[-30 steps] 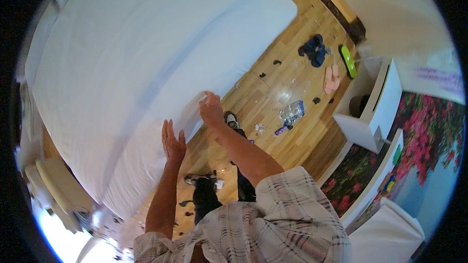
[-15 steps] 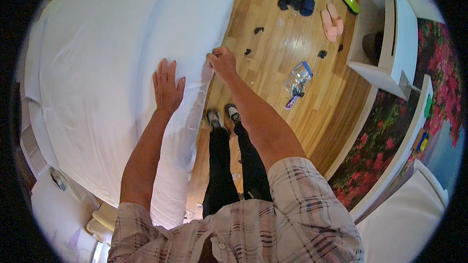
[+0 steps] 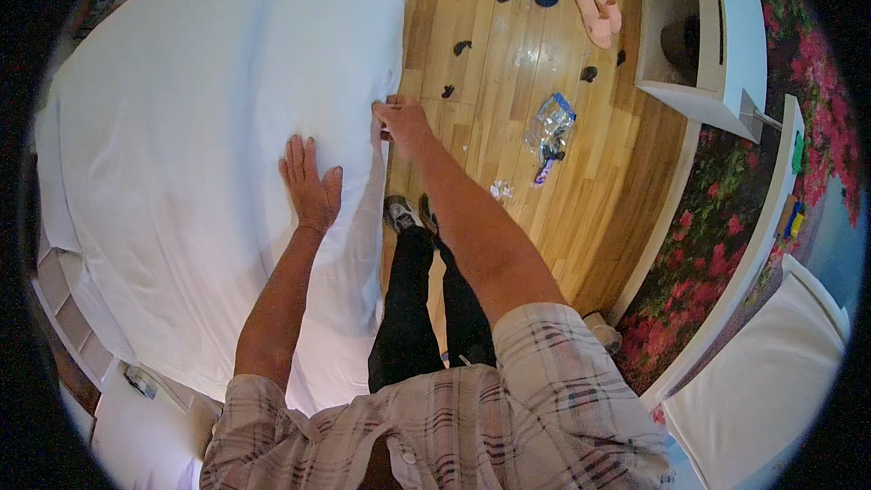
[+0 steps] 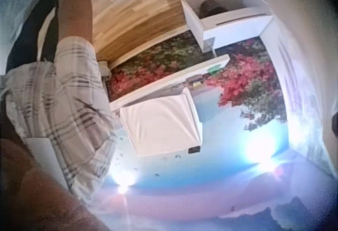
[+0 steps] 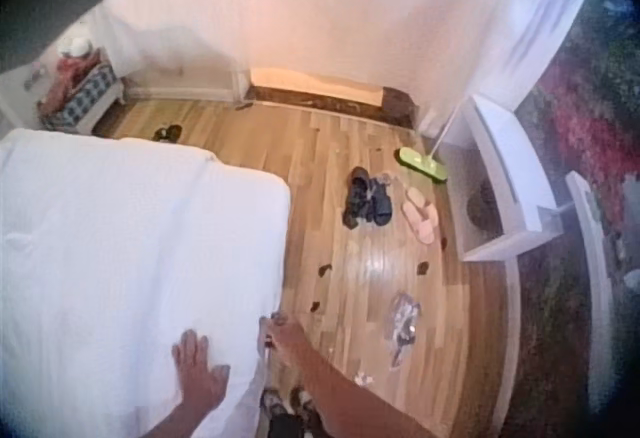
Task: The person places a pillow on the bed, smooths the fitted sheet, and adjusts the duvet cover by hand. The person then wipes a white bedside table with a green cloth.
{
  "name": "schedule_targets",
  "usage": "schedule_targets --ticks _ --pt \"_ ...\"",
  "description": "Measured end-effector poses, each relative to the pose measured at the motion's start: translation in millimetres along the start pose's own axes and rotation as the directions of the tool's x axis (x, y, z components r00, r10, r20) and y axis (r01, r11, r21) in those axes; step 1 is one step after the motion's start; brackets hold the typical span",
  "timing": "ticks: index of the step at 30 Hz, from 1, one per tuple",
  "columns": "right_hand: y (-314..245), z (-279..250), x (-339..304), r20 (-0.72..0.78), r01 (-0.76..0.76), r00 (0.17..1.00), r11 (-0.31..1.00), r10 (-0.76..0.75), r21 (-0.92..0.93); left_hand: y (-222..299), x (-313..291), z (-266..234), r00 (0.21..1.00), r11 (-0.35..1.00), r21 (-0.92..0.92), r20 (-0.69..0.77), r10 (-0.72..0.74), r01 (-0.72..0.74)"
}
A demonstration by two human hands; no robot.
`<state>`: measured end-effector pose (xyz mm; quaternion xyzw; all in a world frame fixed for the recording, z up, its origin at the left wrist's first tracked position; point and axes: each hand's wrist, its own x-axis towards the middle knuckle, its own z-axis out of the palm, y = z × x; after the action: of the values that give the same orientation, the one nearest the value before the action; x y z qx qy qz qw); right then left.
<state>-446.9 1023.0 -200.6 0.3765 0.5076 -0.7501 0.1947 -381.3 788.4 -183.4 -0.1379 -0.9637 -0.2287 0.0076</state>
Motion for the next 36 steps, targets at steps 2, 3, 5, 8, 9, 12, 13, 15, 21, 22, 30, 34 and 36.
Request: schedule_targets --ticks 2,3,5,8,9,12,13,15,21,22,30,34,36 --pt "19.1 -12.9 16.3 0.031 0.025 0.999 0.999 -0.026 0.035 3.9 2.9 -3.7 0.999 1.0 -0.003 0.032 -0.002 0.002" --pt "21.4 -10.2 17.9 0.052 0.033 0.998 0.998 -0.035 0.05 1.5 -0.8 -5.5 0.998 1.0 -0.004 0.055 -0.017 0.018" --pt "25.0 3.9 11.9 -0.028 0.002 1.0 0.99 0.002 0.14 -3.7 -7.8 -11.2 0.997 0.999 -0.019 0.065 -0.045 0.046" --pt "14.1 15.6 16.1 -0.07 0.033 0.997 0.959 -0.013 0.281 -4.0 -3.3 -11.1 0.995 0.998 0.005 0.073 -0.062 0.061" --pt "13.6 15.4 20.4 -0.081 0.061 0.996 0.939 -0.036 0.338 -2.5 -3.2 -13.3 0.995 0.999 0.001 0.082 -0.048 0.048" --pt "13.4 15.5 46.0 -0.054 0.099 0.995 0.949 -0.087 0.298 5.5 5.3 -19.5 0.994 0.999 0.005 0.103 -0.034 0.033" --pt "12.0 16.2 54.7 -0.077 0.074 0.996 0.944 -0.052 0.321 8.5 8.2 -22.1 0.987 0.998 0.033 0.15 -0.062 0.057" --pt "7.7 16.4 62.2 -0.127 0.017 0.991 0.929 0.033 0.37 17.5 14.7 -28.4 0.984 0.994 0.018 0.143 -0.108 0.106" --pt "-119.6 28.3 83.3 -0.085 0.006 0.996 0.907 0.033 0.421 30.0 115.2 -29.4 0.998 0.994 0.093 0.035 -0.052 0.048" --pt "-121.5 25.0 99.3 -0.087 0.058 0.996 0.948 -0.032 0.312 29.9 144.6 -23.3 0.999 0.996 0.088 0.01 -0.031 0.03" --pt "-170.4 11.9 175.9 0.021 0.131 0.99 0.965 -0.139 0.229 17.7 321.1 22.2 0.999 0.974 0.225 -0.036 0.016 -0.007" --pt "-198.7 16.1 189.5 -0.069 0.033 0.998 0.933 -0.009 0.358 7.9 322.8 33.5 0.999 0.978 0.208 -0.036 0.017 -0.01" --pt "-212.3 17.8 193.3 -0.062 -0.025 0.997 0.92 0.053 0.391 5.3 322.1 35.5 0.999 0.977 0.212 -0.038 0.006 0.002"
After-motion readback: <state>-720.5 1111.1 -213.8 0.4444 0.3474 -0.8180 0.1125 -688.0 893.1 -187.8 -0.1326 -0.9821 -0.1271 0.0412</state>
